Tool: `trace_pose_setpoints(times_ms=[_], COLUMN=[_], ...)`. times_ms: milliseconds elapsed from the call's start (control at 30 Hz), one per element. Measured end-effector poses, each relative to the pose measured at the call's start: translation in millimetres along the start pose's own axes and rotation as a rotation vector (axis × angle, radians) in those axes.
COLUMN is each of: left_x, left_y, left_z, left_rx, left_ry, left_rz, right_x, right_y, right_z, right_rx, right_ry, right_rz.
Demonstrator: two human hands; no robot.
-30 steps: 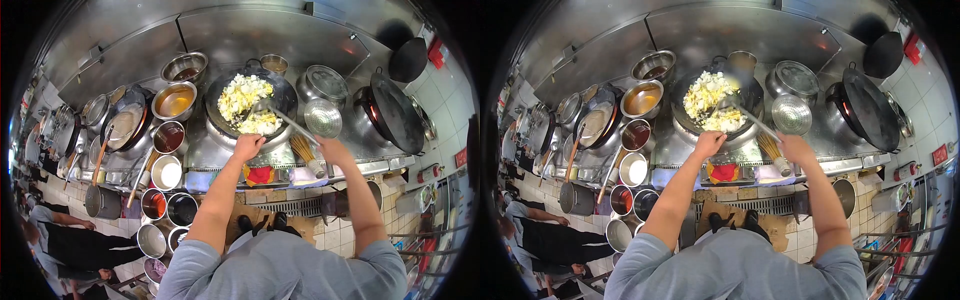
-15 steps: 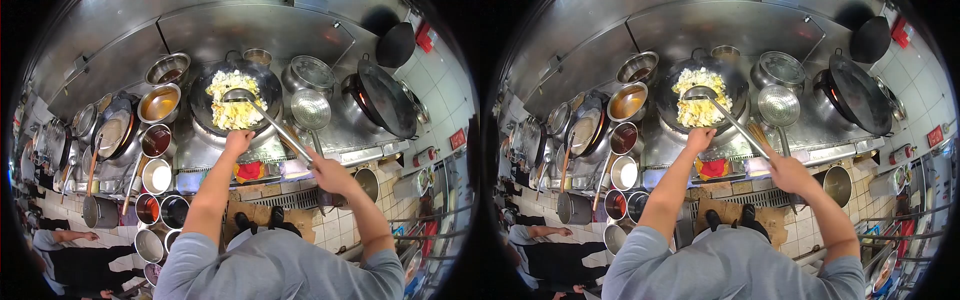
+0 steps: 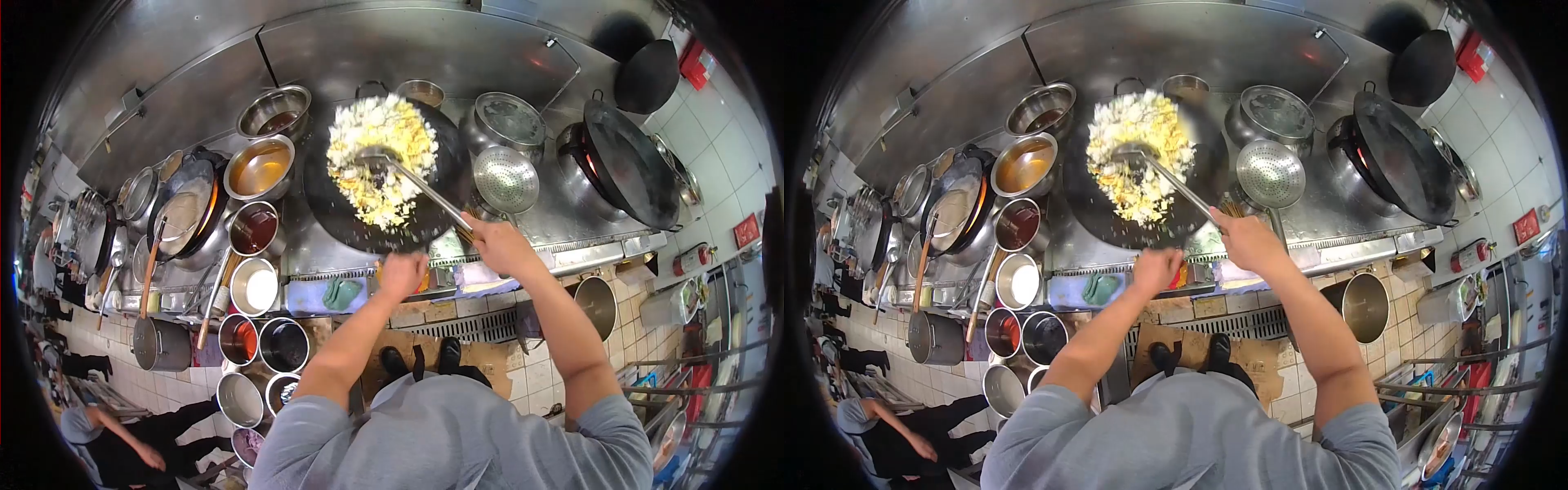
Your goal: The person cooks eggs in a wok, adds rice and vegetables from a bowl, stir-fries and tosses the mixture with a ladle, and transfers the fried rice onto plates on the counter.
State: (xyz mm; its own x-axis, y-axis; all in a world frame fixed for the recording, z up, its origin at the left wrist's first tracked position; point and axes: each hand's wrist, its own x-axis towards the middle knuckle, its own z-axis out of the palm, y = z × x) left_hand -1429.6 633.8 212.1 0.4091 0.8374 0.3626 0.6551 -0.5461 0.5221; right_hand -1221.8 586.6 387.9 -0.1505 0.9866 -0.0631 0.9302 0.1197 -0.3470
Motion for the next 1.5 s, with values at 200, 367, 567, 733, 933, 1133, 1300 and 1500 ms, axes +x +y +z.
trace_pose_setpoints(times_ms=[200,367,567,733,933,1133,1300,1500], left_x=[51.1,49.2,73.8,-2.9,64.0,63.0,62.9,65.3], left_y=[-5.1,36.6,5.0,0.2,-23.9,-25.8,-29.8,-21.8], left_z=[-42.8,-88.4,-55.5,-11.5,-57.7,-13.2,-10.7,-13.3], left_rx=[-0.035,-0.042,-0.022,-0.102,-0.067,0.178,0.097,0.159], left_ry=[-0.124,-0.147,0.038,-0.099,0.039,0.163,0.067,0.055], left_rz=[-0.04,0.025,0.15,0.02,0.127,-0.097,-0.261,-0.305], right_x=[-44.7,-116.4,-41.3,-6.2,-6.6,105.1,246.3,275.3], right_y=[-8.1,-8.4,-16.7,-17.4,-29.4,-31.4,-55.0,-41.9], right_z=[-23.3,-141.6,-96.4,-14.2,-23.4,-22.6,-85.8,-69.3], right_rx=[0.036,-0.097,-0.107,-0.007,1.102,0.734,1.614,1.288], right_ry=[-0.031,-0.266,-0.15,0.037,-0.299,0.772,0.738,0.838], right_rz=[-0.006,-0.06,-0.047,0.014,0.243,-0.341,-0.349,-0.578])
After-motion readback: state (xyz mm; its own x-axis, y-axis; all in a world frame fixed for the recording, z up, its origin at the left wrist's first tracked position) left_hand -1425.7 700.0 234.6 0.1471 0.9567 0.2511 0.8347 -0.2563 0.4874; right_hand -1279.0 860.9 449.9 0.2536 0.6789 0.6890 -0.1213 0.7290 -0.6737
